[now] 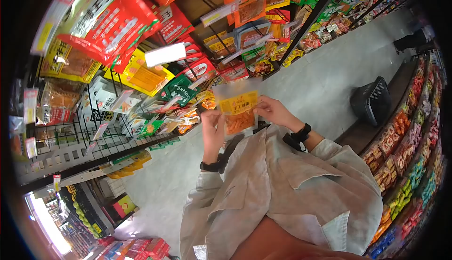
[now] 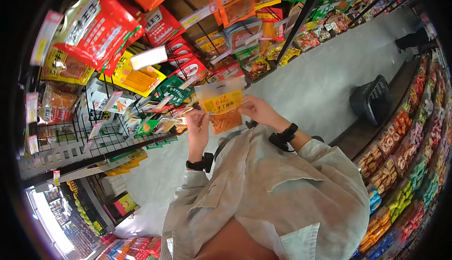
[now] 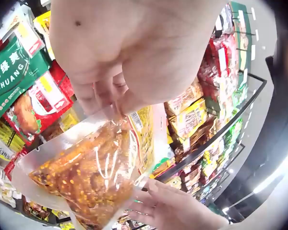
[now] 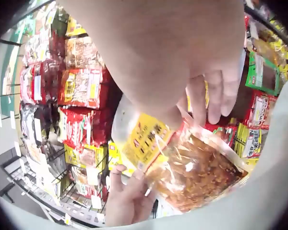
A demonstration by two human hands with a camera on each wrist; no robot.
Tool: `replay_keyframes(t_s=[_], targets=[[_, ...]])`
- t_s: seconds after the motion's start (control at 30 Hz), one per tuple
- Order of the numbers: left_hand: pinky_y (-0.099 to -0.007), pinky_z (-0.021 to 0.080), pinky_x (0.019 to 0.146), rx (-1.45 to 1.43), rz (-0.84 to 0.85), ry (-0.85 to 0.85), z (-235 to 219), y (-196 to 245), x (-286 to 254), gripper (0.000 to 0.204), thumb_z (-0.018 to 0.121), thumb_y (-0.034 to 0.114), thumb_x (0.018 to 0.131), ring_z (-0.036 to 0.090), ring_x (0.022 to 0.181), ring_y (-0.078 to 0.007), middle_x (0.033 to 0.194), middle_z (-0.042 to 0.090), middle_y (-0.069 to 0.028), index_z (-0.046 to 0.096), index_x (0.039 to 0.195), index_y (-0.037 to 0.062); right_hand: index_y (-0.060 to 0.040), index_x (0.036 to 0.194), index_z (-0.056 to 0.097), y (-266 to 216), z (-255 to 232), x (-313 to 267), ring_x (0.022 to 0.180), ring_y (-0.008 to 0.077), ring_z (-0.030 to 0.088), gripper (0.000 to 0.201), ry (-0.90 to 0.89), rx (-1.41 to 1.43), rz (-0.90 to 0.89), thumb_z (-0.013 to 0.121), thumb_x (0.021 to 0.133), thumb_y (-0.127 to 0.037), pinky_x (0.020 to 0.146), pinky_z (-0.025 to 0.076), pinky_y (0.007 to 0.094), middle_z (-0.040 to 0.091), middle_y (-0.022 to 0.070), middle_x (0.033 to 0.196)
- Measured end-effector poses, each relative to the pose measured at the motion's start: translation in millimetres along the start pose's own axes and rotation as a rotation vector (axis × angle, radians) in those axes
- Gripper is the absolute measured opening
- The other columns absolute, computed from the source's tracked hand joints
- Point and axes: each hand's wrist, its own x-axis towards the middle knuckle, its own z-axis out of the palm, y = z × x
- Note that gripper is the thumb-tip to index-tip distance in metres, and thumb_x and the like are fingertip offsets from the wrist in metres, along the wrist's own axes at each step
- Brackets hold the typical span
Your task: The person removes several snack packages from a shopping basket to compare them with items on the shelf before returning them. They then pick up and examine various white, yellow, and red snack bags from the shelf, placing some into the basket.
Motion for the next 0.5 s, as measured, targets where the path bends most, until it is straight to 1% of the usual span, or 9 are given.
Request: replay_keyframes(t_s=[0.07, 0.1, 0.17, 0.2, 0.27, 0.33, 0.4, 0.5], targets=[[-0.0278, 0.051, 0.084, 0.089, -0.082, -0.047, 8, -16, 17, 0.021, 0.058, -0.002, 0.098, 0.062, 0.094, -0.0132, 0.102, 0.059, -0.0061, 0.043, 0.112, 0.0037, -0.0049, 0.123, 0.061, 24, -24, 2, 0.091, 0.0158, 0.069, 0.029, 0.095, -0.014, 0.020, 0.067, 0.096, -0.011, 0.080, 0.056, 0.0315, 0.073, 0.0093, 0.105], [-0.0266, 0.050, 0.082, 0.132, -0.124, -0.068, 11, -30, 24, 0.021, 0.058, -0.004, 0.098, 0.061, 0.092, -0.0120, 0.102, 0.057, -0.0055, 0.044, 0.112, 0.0039, -0.0047, 0.121, 0.062, 37, -35, 1, 0.092, 0.0150, 0.069, 0.026, 0.110, -0.002, 0.026, 0.067, 0.096, -0.010, 0.080, 0.056, 0.0306, 0.072, 0.0081, 0.105], [-0.0262, 0.050, 0.080, 0.154, -0.152, -0.039, 13, -71, 40, 0.023, 0.059, -0.002, 0.097, 0.061, 0.090, -0.0113, 0.100, 0.057, -0.0054, 0.047, 0.115, 0.0031, -0.0042, 0.116, 0.063, 60, -63, -2, 0.093, 0.0132, 0.067, 0.020, 0.143, 0.017, 0.031, 0.066, 0.096, -0.009, 0.080, 0.055, 0.0289, 0.070, 0.0058, 0.103], [-0.0260, 0.050, 0.079, 0.165, -0.168, -0.026, 13, -92, 46, 0.024, 0.059, -0.002, 0.096, 0.061, 0.090, -0.0109, 0.099, 0.058, -0.0054, 0.048, 0.117, 0.0027, -0.0038, 0.115, 0.063, 65, -76, -7, 0.093, 0.0125, 0.067, 0.019, 0.132, 0.027, 0.063, 0.066, 0.096, -0.009, 0.081, 0.055, 0.0282, 0.070, 0.0048, 0.103], [-0.0268, 0.049, 0.070, 0.306, -0.079, 0.079, 18, -135, 62, 0.025, 0.060, 0.002, 0.096, 0.062, 0.083, -0.0112, 0.097, 0.062, -0.0065, 0.048, 0.118, 0.0057, -0.0032, 0.113, 0.064, 72, -98, -19, 0.092, 0.0111, 0.066, 0.017, 0.115, 0.045, 0.127, 0.066, 0.097, -0.008, 0.082, 0.054, 0.0270, 0.069, 0.0028, 0.102], [-0.0269, 0.049, 0.067, 0.334, -0.189, 0.134, 26, -138, 80, 0.027, 0.061, 0.004, 0.096, 0.062, 0.082, -0.0118, 0.096, 0.064, -0.0062, 0.052, 0.121, 0.0058, -0.0029, 0.112, 0.064, 80, -111, -31, 0.093, 0.0105, 0.065, 0.015, 0.166, 0.113, 0.141, 0.066, 0.097, -0.007, 0.083, 0.053, 0.0263, 0.070, 0.0024, 0.102], [-0.0264, 0.049, 0.069, 0.248, -0.494, 0.140, 34, -134, 101, 0.029, 0.063, 0.004, 0.095, 0.061, 0.085, -0.0128, 0.096, 0.063, -0.0045, 0.061, 0.124, 0.0030, -0.0035, 0.111, 0.065, 87, -123, -41, 0.093, 0.0101, 0.065, 0.014, 0.216, 0.155, 0.166, 0.065, 0.097, -0.006, 0.085, 0.052, 0.0261, 0.069, 0.0022, 0.101], [-0.0254, 0.048, 0.069, -0.034, -0.721, 0.139, 29, -192, 134, 0.023, 0.061, 0.007, 0.096, 0.062, 0.084, -0.0130, 0.098, 0.066, -0.0035, 0.066, 0.118, 0.0045, -0.0033, 0.111, 0.065, 91, -136, -53, 0.094, 0.0103, 0.065, 0.014, 0.292, 0.145, 0.190, 0.065, 0.098, -0.006, 0.086, 0.052, 0.0262, 0.069, 0.0021, 0.100]])
